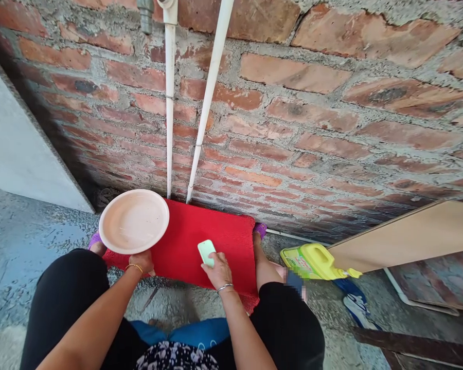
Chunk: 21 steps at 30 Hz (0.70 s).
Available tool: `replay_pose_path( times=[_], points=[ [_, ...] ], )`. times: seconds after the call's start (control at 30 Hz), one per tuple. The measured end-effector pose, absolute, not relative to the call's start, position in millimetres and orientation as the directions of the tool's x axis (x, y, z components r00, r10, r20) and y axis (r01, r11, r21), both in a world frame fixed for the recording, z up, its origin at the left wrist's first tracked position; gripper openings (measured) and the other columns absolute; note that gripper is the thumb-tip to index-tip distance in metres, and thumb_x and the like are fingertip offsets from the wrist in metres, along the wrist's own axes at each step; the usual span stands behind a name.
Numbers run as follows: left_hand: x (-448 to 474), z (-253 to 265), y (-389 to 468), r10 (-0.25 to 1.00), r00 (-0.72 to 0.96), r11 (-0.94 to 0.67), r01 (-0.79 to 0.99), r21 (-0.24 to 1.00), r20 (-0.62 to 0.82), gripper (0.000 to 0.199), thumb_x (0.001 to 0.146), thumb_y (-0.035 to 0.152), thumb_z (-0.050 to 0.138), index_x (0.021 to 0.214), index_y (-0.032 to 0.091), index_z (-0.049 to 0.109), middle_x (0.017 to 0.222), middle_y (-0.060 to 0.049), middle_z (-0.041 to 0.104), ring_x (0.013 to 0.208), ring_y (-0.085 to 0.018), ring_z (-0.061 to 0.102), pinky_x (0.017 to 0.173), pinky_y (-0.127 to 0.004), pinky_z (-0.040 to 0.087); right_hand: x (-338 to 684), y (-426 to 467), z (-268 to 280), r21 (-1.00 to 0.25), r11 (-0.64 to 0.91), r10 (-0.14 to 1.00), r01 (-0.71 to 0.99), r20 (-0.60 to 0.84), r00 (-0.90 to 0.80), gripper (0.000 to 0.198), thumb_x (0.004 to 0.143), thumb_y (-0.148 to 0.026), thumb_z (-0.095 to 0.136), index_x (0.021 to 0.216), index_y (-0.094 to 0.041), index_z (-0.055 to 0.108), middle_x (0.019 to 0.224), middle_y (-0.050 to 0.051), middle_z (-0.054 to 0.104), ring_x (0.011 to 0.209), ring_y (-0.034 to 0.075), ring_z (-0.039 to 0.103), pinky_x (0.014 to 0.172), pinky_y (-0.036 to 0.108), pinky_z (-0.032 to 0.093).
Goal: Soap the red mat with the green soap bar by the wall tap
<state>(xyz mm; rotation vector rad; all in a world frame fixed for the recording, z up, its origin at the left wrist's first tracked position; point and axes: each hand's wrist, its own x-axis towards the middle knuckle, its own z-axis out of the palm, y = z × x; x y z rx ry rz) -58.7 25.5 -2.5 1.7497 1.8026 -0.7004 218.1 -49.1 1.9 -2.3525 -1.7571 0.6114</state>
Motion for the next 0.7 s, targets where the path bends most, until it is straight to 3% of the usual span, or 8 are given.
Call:
replay_pose_path(
  times=[0.13, 0.3, 0.4, 0.53, 0.7],
  points=[
    [-57.9, -2.4, 25.3, 0.728, -0.035, 0.021, 0.999, -0.028, -0.684, 0.066, 0.045, 0.031, 0.081, 0.108, 0.013, 0.067, 0.119, -0.018, 0.067, 0.114, -0.033, 0.060, 0.093, -0.038, 0.050, 217.2, -45.4, -5.2, -0.309, -0.287, 0.941, 0.907, -0.270, 0.206, 0.030, 0.071, -0.034, 0.070, 0.099, -0.027, 0.064, 0.104, 0.004, 0.056, 0.095, 0.019, 0.057, 0.082, 0.026, 0.043],
    [-55.6, 1.6, 25.4, 0.720, -0.042, 0.038, 0.999, -0.021, -0.693, 0.067, 0.046, 0.027, 0.080, 0.110, 0.012, 0.067, 0.118, -0.018, 0.067, 0.113, -0.033, 0.061, 0.091, -0.038, 0.052, 280.6, -59.8, -7.7, -0.165, -0.598, 0.791, 0.784, -0.278, 0.545, 0.028, 0.077, -0.041, 0.067, 0.100, -0.026, 0.064, 0.100, 0.004, 0.058, 0.089, 0.018, 0.060, 0.079, 0.029, 0.047],
    [-54.9, 0.5, 25.2, 0.717, -0.053, 0.053, 0.998, -0.021, -0.695, 0.068, 0.045, 0.026, 0.081, 0.110, 0.012, 0.067, 0.118, -0.018, 0.067, 0.113, -0.033, 0.061, 0.091, -0.037, 0.052, 316.6, -69.5, -6.2, -0.119, -0.707, 0.700, 0.697, -0.260, 0.665, 0.032, 0.086, -0.042, 0.060, 0.111, -0.021, 0.060, 0.110, 0.006, 0.060, 0.095, 0.018, 0.060, 0.083, 0.036, 0.050],
    [-54.3, -2.3, 24.5, 0.741, -0.059, 0.085, 0.996, 0.006, -0.669, 0.066, 0.041, 0.024, 0.083, 0.105, 0.016, 0.069, 0.116, -0.016, 0.068, 0.114, -0.033, 0.060, 0.092, -0.039, 0.052, 319.7, -65.1, -4.9, -0.128, -0.681, 0.726, 0.721, -0.251, 0.640, 0.036, 0.091, -0.039, 0.055, 0.120, -0.018, 0.055, 0.121, 0.008, 0.057, 0.102, 0.019, 0.058, 0.086, 0.041, 0.051],
    [-53.5, -3.6, 24.2, 0.726, -0.096, 0.161, 0.986, 0.033, -0.681, 0.053, 0.042, 0.018, 0.082, 0.094, 0.017, 0.071, 0.102, -0.013, 0.073, 0.101, -0.033, 0.067, 0.083, -0.039, 0.055, 246.6, -29.8, 0.9, -0.213, -0.530, 0.839, 0.821, -0.269, 0.472, 0.033, 0.081, -0.045, 0.064, 0.107, -0.025, 0.062, 0.103, 0.005, 0.059, 0.092, 0.018, 0.059, 0.082, 0.030, 0.047]
  ],
)
